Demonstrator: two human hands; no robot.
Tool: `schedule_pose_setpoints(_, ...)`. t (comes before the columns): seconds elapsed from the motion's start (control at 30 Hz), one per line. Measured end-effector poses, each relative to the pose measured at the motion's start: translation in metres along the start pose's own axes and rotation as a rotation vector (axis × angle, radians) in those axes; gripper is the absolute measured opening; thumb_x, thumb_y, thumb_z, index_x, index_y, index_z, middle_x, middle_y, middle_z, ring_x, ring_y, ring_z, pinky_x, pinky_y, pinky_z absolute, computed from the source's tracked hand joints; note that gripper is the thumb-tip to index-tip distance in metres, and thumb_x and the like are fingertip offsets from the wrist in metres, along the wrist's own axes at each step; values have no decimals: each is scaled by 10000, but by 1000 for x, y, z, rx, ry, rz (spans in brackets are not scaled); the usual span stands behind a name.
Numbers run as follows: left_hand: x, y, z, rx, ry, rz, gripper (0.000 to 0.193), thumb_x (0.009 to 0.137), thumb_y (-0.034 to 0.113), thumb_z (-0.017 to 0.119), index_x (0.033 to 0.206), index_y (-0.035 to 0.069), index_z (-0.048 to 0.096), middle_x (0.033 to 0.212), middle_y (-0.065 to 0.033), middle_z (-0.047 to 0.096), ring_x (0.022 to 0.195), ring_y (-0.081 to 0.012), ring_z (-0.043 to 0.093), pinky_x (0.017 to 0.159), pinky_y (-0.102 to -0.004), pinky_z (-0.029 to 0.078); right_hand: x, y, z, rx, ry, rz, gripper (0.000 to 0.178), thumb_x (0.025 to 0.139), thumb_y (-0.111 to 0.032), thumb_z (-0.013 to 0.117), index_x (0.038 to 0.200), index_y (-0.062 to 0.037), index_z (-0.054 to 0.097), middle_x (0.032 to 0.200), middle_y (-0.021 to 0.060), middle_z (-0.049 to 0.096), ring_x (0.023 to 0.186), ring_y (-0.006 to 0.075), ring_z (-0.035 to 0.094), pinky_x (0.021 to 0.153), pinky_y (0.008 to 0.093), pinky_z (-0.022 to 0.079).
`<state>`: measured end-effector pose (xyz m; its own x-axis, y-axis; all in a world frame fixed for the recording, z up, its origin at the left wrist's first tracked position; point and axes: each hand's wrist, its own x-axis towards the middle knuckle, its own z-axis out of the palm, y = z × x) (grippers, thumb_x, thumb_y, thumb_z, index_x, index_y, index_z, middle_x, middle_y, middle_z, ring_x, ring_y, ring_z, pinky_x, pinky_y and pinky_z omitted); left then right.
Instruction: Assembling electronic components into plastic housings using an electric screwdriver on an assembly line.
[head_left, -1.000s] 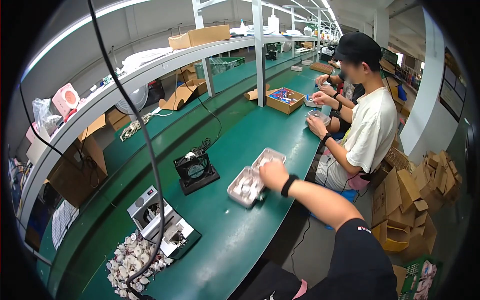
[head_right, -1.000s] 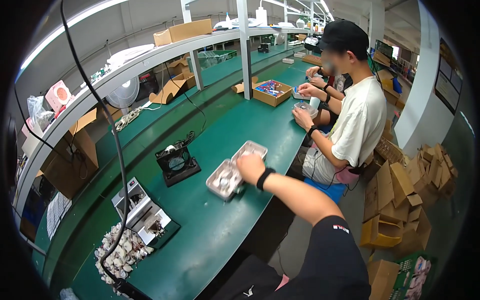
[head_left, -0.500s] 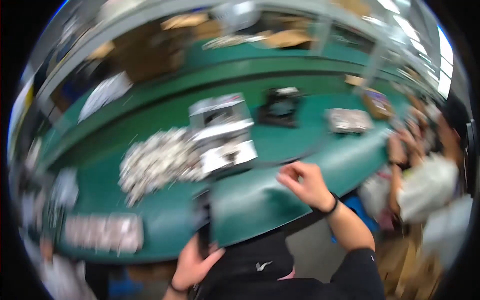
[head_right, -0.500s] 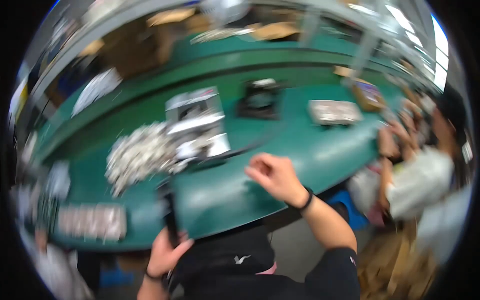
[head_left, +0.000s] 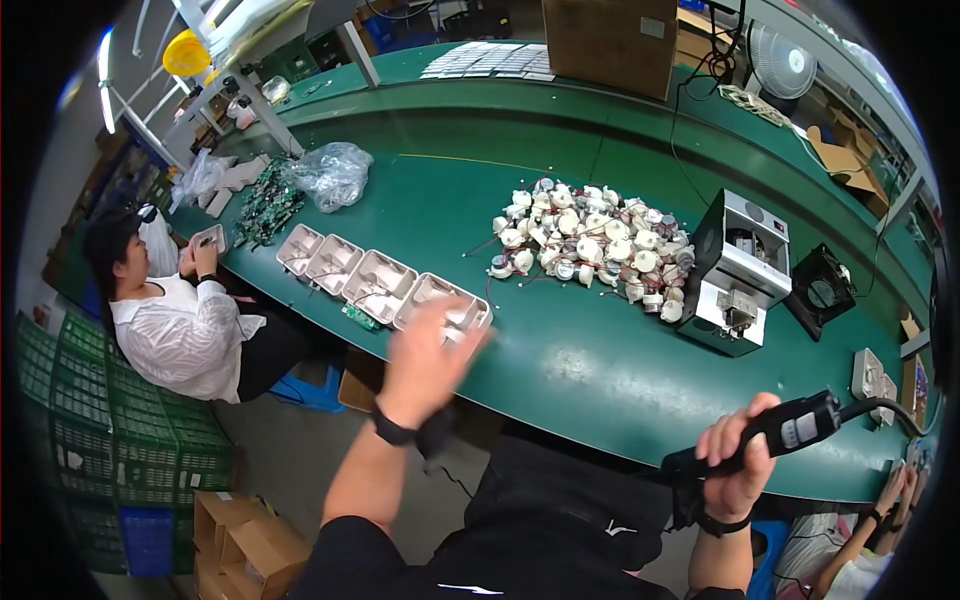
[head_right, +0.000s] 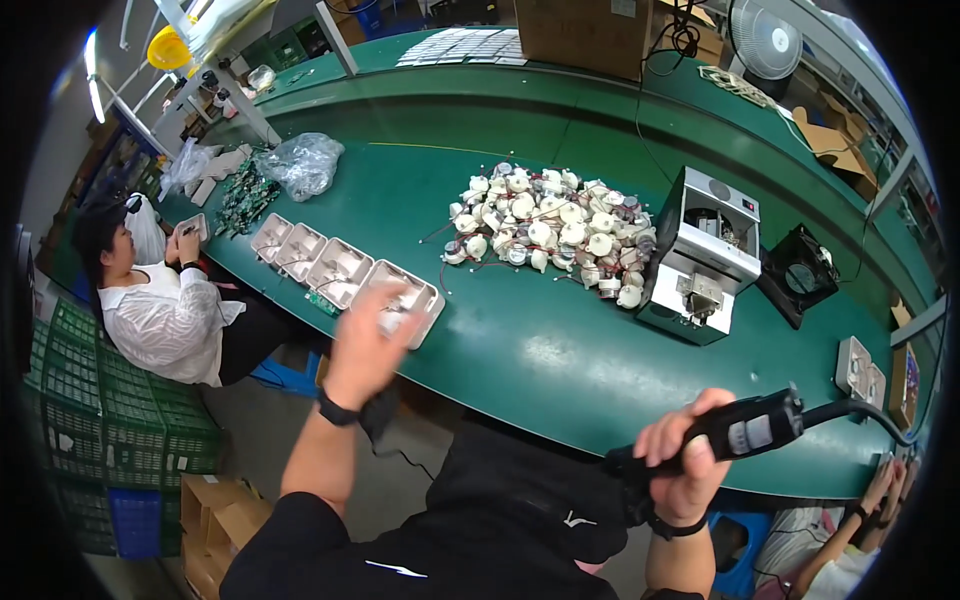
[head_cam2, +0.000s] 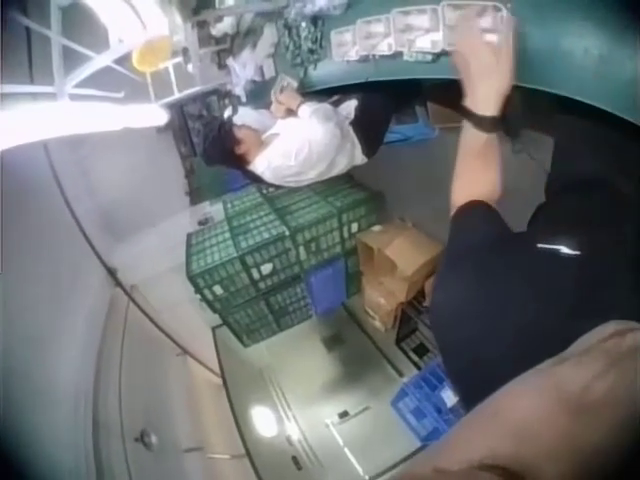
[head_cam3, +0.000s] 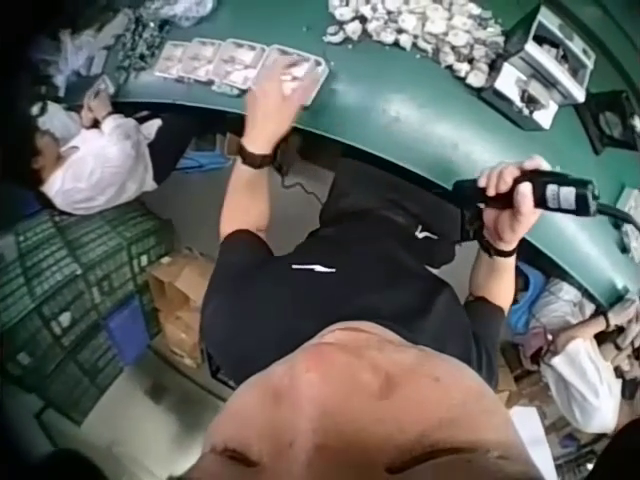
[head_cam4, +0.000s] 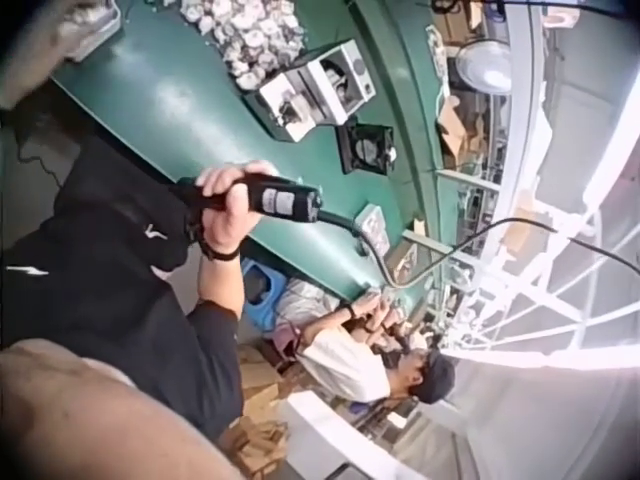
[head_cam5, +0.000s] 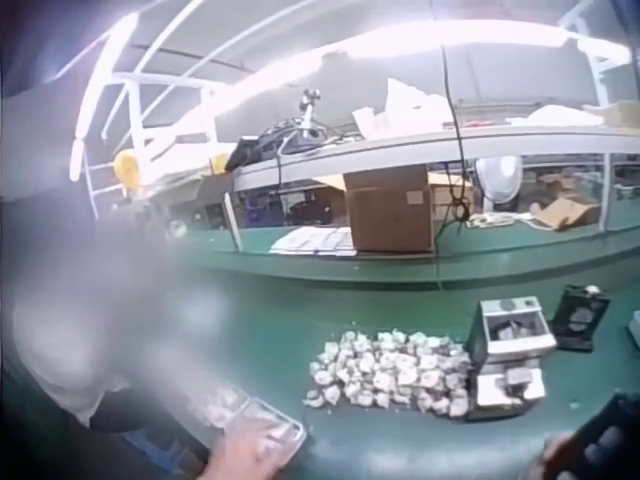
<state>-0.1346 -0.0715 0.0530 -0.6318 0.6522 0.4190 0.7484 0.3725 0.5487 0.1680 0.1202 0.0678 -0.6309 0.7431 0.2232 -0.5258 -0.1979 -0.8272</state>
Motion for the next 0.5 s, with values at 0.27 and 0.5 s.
schedule_pose_setpoints(0.27,13,-94,0,540,1,-6,169,843,137,678,974,31,668,844,-136,670,833,-336,646,727,-433,502,24,-13,-34,-272,189,-300,330,940,-216,634,1153,-70,427,739,17,473,596,130,482,630,315,467)
schedule_pose_setpoints(0.5,7,-23,32,245,-105,-35,189,813,132,694,985,56,677,792,-110,685,757,-312,659,692,-418,510,57,-24,-62,-495,323,-360,221,942,-115,615,1101,-54,474,770,31,505,622,137,512,647,337,480)
